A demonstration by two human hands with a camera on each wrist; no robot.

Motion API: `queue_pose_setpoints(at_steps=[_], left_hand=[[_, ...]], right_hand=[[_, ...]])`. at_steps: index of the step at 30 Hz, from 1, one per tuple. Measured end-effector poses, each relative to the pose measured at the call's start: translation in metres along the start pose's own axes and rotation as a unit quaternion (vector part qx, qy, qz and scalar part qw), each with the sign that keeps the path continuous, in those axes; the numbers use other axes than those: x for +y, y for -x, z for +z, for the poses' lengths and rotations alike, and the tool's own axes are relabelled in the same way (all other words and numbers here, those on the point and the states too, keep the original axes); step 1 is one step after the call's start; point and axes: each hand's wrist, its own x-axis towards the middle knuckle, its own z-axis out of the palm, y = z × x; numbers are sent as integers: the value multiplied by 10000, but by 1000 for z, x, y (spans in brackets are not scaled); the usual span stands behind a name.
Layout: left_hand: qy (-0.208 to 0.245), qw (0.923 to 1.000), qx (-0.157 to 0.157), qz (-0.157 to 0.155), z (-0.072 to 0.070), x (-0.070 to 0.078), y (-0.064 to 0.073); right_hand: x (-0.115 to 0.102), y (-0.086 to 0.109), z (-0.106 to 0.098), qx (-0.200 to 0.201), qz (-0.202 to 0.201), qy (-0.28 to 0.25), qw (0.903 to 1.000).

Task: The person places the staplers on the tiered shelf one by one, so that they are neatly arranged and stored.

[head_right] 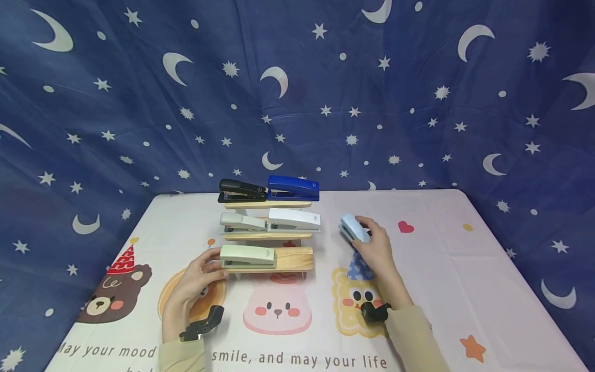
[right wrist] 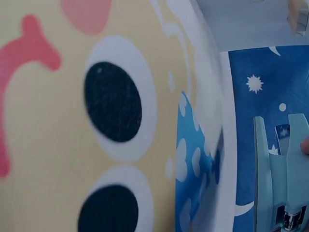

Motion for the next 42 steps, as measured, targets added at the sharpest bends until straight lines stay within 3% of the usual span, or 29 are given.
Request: queue_pose_setpoints(at_steps=[10, 25, 42], left_hand=[[-106, 9999, 15, -49, 0, 1, 1], [-70, 10000, -9, -8, -1, 0, -1], [-97, 10000, -9, -3, -1, 0, 0]], right_hand=[[-3, 20, -10, -100, -602, 166, 9980], [-17, 54, -26, -332, -1089, 315, 9930], [-38, 66, -7, -698, -1573, -77, 9850]])
